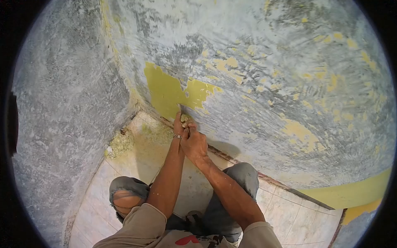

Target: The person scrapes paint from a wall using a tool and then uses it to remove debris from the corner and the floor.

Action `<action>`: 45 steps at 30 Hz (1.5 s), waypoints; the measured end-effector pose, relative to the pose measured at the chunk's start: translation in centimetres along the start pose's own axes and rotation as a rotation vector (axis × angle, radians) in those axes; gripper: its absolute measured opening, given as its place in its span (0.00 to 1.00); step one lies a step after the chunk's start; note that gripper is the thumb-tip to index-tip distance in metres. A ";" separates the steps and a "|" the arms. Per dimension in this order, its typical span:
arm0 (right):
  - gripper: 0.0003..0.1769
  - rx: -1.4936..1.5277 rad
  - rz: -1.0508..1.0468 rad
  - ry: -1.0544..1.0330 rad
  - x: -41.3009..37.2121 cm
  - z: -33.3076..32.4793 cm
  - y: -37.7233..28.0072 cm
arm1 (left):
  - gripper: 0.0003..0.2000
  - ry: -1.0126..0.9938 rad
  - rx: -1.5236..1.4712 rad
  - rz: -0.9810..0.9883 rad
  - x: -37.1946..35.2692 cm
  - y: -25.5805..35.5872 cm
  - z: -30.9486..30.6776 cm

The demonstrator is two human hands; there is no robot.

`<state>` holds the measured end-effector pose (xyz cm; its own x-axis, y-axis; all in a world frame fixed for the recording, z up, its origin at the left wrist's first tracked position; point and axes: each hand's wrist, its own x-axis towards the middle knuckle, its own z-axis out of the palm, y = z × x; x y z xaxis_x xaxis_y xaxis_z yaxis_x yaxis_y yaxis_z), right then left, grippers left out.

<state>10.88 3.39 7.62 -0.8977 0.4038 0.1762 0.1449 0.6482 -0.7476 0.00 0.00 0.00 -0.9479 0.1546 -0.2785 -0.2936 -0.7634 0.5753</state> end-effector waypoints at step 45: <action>0.15 -0.032 -0.067 0.135 -4.3 -5.4 -0.3 | 0.23 -0.115 -0.191 -0.506 -5.8 -1.3 4.8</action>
<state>16.99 5.00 10.54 -0.8420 0.4407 0.3111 0.1014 0.6958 -0.7111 5.34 3.15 4.56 -0.7049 0.5912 -0.3919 -0.6986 -0.6744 0.2392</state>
